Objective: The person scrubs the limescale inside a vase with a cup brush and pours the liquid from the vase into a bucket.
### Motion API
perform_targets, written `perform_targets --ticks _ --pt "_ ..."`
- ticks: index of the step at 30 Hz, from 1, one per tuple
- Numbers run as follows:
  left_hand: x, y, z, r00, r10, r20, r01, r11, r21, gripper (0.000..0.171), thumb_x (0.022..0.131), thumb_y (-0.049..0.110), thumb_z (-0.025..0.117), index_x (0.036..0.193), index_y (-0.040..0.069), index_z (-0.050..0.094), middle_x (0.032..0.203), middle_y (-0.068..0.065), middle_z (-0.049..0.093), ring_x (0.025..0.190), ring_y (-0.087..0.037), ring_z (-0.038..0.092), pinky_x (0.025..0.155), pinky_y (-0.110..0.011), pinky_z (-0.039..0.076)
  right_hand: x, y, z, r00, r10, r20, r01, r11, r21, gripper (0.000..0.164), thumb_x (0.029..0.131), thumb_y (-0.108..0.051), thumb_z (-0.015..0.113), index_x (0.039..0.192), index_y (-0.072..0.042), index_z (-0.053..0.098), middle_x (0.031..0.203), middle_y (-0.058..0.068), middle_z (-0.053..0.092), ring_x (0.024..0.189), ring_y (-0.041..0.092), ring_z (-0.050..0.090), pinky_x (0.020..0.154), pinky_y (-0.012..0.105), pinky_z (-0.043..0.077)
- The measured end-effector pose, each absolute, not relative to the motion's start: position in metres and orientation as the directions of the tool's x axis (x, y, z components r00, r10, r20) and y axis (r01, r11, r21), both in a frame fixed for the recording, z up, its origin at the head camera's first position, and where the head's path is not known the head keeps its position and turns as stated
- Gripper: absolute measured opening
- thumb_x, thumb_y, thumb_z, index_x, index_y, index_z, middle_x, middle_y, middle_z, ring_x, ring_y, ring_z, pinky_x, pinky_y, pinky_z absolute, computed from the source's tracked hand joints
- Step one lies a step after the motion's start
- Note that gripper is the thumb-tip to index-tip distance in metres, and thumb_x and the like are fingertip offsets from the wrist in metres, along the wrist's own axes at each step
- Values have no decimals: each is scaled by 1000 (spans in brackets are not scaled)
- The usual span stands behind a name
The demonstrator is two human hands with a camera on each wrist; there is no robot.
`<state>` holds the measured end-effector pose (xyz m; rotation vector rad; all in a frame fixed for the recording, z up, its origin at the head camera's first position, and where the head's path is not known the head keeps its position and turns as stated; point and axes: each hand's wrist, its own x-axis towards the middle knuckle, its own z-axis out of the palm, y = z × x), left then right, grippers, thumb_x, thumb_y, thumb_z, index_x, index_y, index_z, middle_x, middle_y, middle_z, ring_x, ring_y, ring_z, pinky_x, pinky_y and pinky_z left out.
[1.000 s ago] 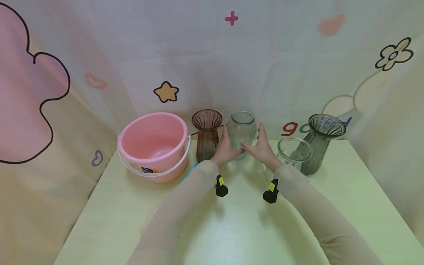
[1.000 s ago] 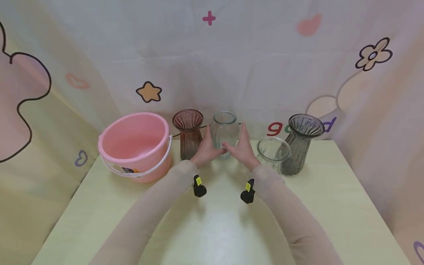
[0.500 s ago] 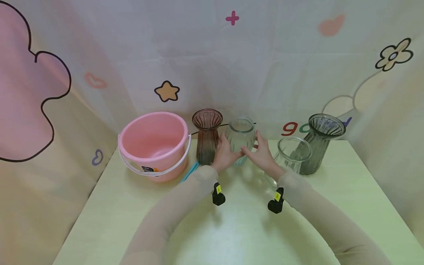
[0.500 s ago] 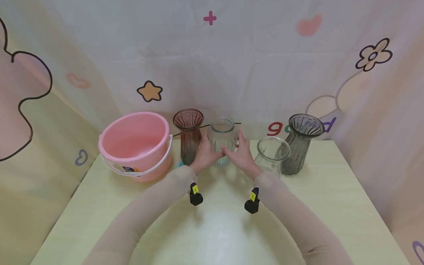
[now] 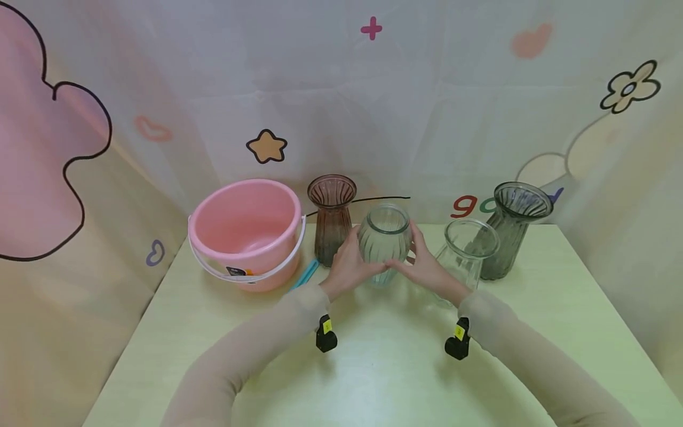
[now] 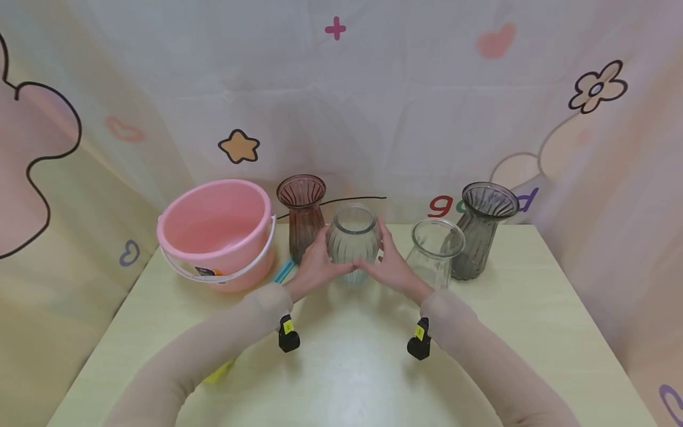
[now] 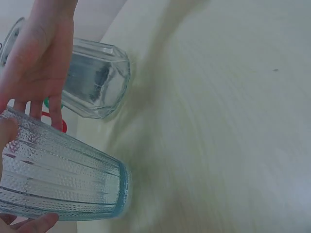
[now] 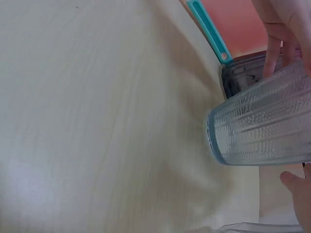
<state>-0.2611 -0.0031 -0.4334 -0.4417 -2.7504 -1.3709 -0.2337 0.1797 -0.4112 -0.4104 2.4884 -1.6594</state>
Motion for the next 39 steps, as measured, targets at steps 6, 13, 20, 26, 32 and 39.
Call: perform_targets --ticks 6,13,20,26,32,39 --pt "-242 -23 -428 -938 329 113 285 542 790 97 63 41 80 140 16 27 132 -6 47 111 -25 54 86 -42 48 -225 183 -429 -923 -371 106 -237 330 -914 99 83 -18 67 146 -26 -9 152 12 8 138 38 12 101 60 26" --pt "-219 -41 -429 -911 403 83 286 475 833 99 63 34 82 141 14 26 135 -7 44 112 -26 54 78 -33 53 -204 179 -440 -900 -408 153 -271 249 -930 99 78 -14 72 144 -35 1 149 8 18 138 34 17 100 57 31" --pt "-203 -47 -434 -903 423 72 282 460 842 100 62 32 83 142 13 25 136 -9 41 112 -28 54 76 -32 53 -187 176 -442 -903 -406 142 -269 276 -923 100 75 -17 75 144 -32 5 146 9 23 135 36 25 97 55 37" --pt "-194 -50 -435 -896 438 67 274 428 861 100 62 34 83 141 16 25 136 -7 41 113 -28 53 79 -35 53 -179 174 -441 -898 -408 165 -299 289 -909 101 73 -12 77 145 -28 8 145 11 25 132 37 29 94 49 42" --pt "-188 -52 -438 -892 447 68 282 434 856 101 63 35 83 143 21 23 137 -4 41 113 -27 53 81 -36 52 -168 168 -430 -897 -404 178 -321 322 -891 101 71 -6 76 146 -16 8 143 17 28 129 41 32 92 51 42" --pt "-193 -65 -436 -873 485 58 350 539 766 102 65 38 81 145 21 20 143 -4 35 120 -26 48 88 -40 48 -171 168 -437 -891 -409 198 -347 332 -877 104 71 -6 77 147 -17 7 144 17 28 130 40 31 90 56 41"
